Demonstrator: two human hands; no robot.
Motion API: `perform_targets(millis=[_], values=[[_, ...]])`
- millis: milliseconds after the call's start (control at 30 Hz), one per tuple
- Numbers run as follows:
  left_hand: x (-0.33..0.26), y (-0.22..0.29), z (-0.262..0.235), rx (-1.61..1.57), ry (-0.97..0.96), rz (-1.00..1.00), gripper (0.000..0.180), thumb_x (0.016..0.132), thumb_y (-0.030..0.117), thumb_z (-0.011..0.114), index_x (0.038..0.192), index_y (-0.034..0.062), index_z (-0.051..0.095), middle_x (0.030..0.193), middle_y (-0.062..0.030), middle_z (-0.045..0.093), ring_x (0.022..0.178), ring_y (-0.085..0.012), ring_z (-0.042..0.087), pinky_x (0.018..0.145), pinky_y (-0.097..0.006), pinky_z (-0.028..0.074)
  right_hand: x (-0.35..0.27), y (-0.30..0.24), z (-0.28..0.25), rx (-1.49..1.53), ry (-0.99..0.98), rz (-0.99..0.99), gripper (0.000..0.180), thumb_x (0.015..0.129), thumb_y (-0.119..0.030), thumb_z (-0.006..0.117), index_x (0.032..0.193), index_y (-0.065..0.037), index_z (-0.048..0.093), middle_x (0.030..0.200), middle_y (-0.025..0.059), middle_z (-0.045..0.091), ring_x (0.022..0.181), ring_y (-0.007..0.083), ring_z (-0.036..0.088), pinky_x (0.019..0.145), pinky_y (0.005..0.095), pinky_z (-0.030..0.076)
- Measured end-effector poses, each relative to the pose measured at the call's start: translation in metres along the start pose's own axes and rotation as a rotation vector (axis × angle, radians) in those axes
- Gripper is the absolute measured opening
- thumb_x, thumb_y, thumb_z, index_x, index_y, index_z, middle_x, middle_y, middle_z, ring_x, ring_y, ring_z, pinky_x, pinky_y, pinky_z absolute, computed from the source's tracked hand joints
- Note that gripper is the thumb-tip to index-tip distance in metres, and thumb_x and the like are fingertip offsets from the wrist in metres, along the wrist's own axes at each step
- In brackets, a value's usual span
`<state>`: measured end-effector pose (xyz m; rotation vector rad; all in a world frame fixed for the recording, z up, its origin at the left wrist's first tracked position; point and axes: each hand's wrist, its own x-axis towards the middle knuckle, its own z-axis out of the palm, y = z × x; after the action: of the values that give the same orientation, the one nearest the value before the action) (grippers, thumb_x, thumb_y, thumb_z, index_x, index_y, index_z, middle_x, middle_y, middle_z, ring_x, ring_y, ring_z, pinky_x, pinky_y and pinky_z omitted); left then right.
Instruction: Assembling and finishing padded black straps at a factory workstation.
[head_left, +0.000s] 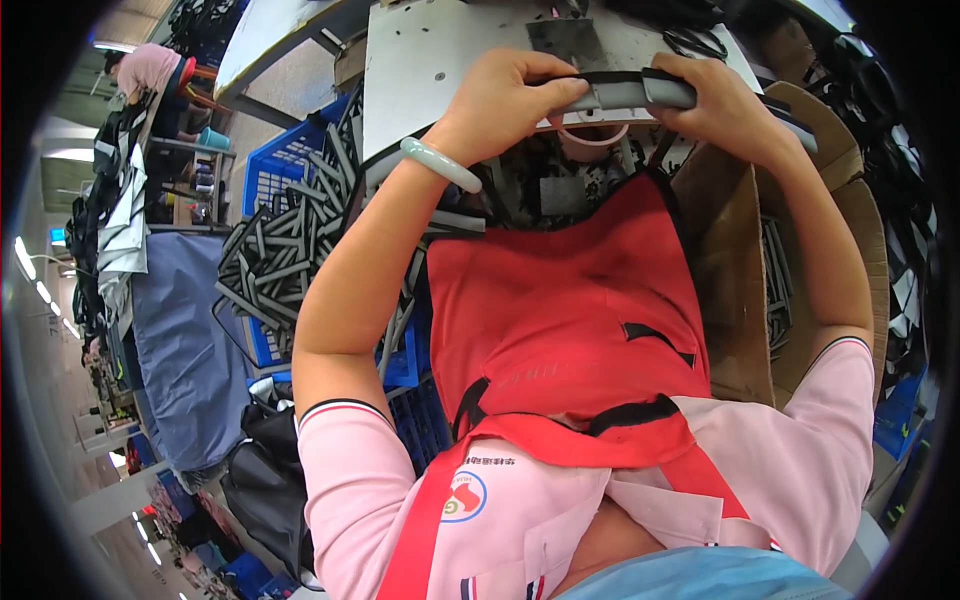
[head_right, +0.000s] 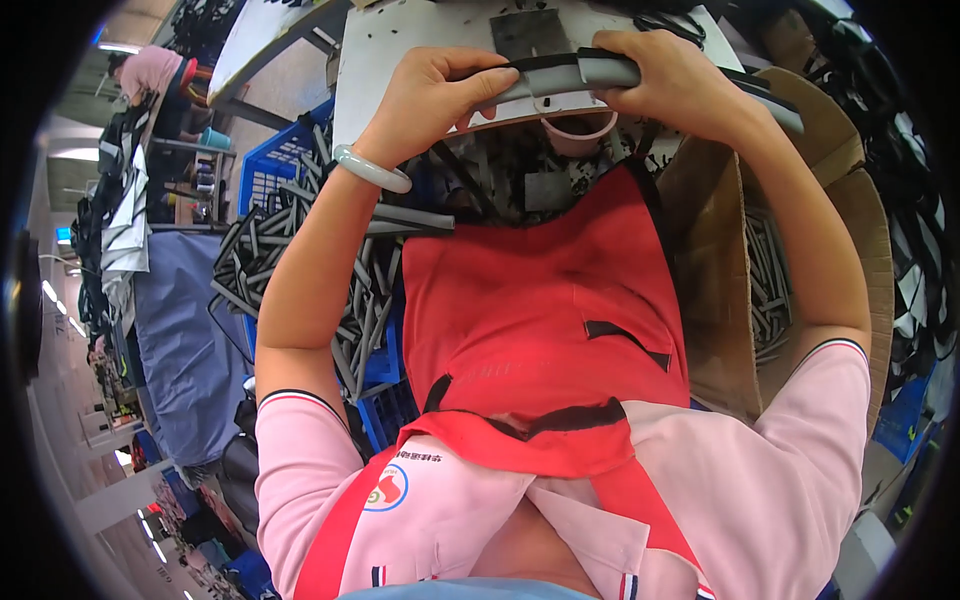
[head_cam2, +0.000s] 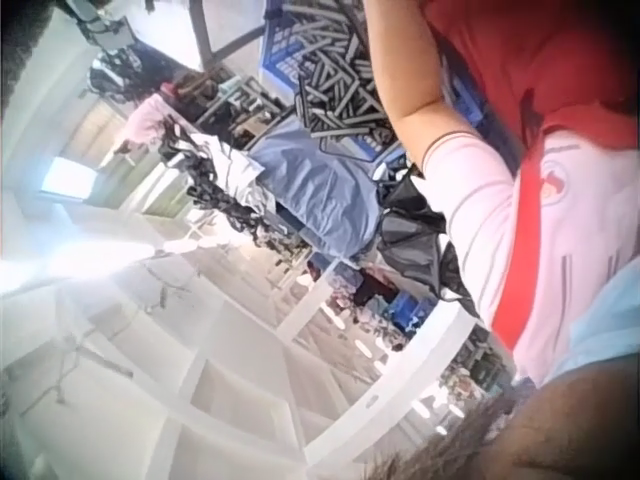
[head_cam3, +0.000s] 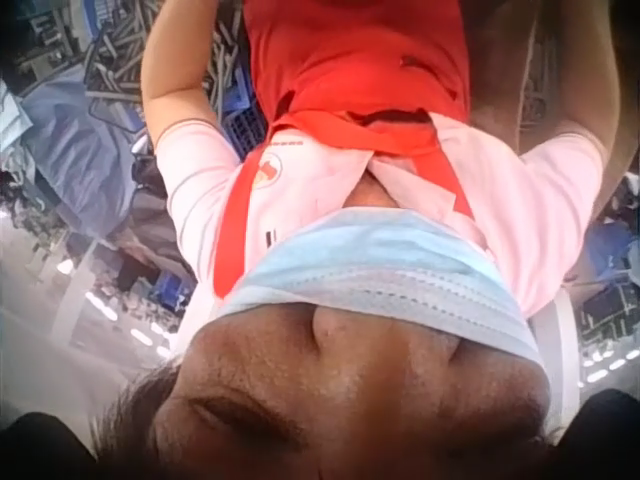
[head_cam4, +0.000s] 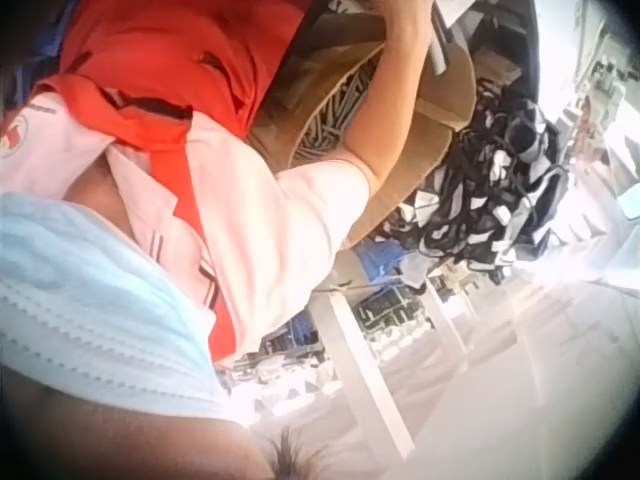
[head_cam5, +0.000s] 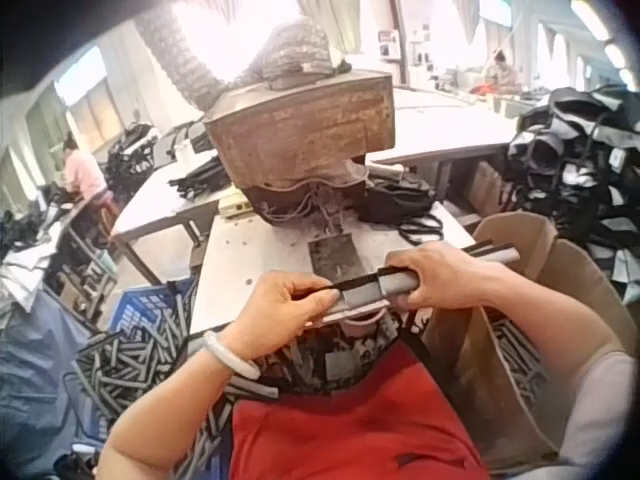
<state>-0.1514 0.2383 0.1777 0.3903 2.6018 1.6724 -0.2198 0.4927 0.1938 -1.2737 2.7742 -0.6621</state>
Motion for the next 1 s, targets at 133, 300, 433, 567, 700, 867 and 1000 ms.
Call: perform_targets(millis=[133, 300, 433, 567, 700, 867, 1000], values=[[0.026, -0.012, -0.002, -0.042, 0.059, -0.073, 0.029, 0.089, 0.023, 0.071, 0.103, -0.0014, 0.071, 0.067, -0.0042, 0.065, 0.051, -0.0060, 0.049, 0.047, -0.020, 0.040, 0.019, 0.016, 0.001, -0.035, 0.005, 0.072, 0.047, 0.077, -0.024, 0.071, 0.117, -0.001, 0.060, 0.094, 0.0204, 0.066, 0.089, 0.0373, 0.063, 0.078, 0.0412, 0.049], [0.047, -0.016, -0.008, -0.015, 0.104, -0.149, 0.033, 0.087, 0.028, 0.070, 0.104, -0.0005, 0.072, 0.065, -0.0046, 0.065, 0.050, -0.0067, 0.049, 0.047, -0.022, 0.040, 0.038, 0.027, 0.004, 0.007, 0.087, 0.054, 0.042, 0.081, -0.021, 0.070, 0.113, 0.004, 0.058, 0.088, 0.0196, 0.065, 0.078, 0.0325, 0.061, 0.075, 0.0375, 0.048], [0.057, -0.020, -0.010, 0.021, 0.112, -0.095, 0.033, 0.087, 0.029, 0.070, 0.103, -0.0001, 0.072, 0.066, -0.0051, 0.066, 0.050, -0.0065, 0.049, 0.046, -0.021, 0.040, 0.046, 0.037, 0.003, 0.041, 0.060, 0.067, 0.045, 0.080, -0.022, 0.071, 0.116, 0.003, 0.059, 0.088, 0.0190, 0.066, 0.076, 0.0277, 0.062, 0.074, 0.0362, 0.049], [0.064, -0.019, -0.009, 0.052, 0.113, -0.116, 0.030, 0.089, 0.024, 0.070, 0.105, -0.0011, 0.071, 0.069, -0.0058, 0.065, 0.050, -0.0062, 0.048, 0.049, -0.021, 0.039, 0.047, 0.047, 0.007, 0.014, 0.098, 0.079, 0.047, 0.081, -0.022, 0.071, 0.118, 0.003, 0.059, 0.090, 0.0194, 0.067, 0.079, 0.0269, 0.064, 0.076, 0.0354, 0.050], [0.071, -0.023, -0.014, 0.031, 0.108, -0.080, 0.028, 0.090, 0.024, 0.069, 0.104, 0.0001, 0.072, 0.068, -0.0058, 0.065, 0.050, -0.0062, 0.047, 0.048, -0.021, 0.038, 0.055, 0.037, -0.012, -0.041, 0.063, 0.078, 0.048, 0.077, -0.028, 0.072, 0.111, 0.004, 0.061, 0.090, 0.0223, 0.066, 0.083, 0.0321, 0.066, 0.075, 0.0385, 0.050], [0.103, -0.051, -0.027, -0.035, 0.152, -0.245, 0.021, 0.090, 0.014, 0.062, 0.086, -0.0049, 0.070, 0.073, -0.0126, 0.069, 0.061, -0.0236, 0.064, 0.058, -0.034, 0.049, 0.074, 0.046, -0.010, -0.017, 0.018, 0.116, 0.050, 0.074, -0.034, 0.075, 0.103, 0.004, 0.059, 0.090, 0.0239, 0.065, 0.086, 0.0361, 0.064, 0.076, 0.0418, 0.049], [0.075, -0.042, -0.028, 0.379, 0.251, 0.106, 0.028, 0.089, 0.026, 0.068, 0.101, 0.0016, 0.074, 0.083, -0.0065, 0.072, 0.074, -0.0075, 0.063, 0.068, -0.025, 0.051, 0.042, 0.086, 0.026, -0.122, 0.334, 0.126, 0.047, 0.081, -0.021, 0.071, 0.124, -0.005, 0.060, 0.106, 0.0205, 0.066, 0.098, 0.0331, 0.064, 0.086, 0.0361, 0.051]])
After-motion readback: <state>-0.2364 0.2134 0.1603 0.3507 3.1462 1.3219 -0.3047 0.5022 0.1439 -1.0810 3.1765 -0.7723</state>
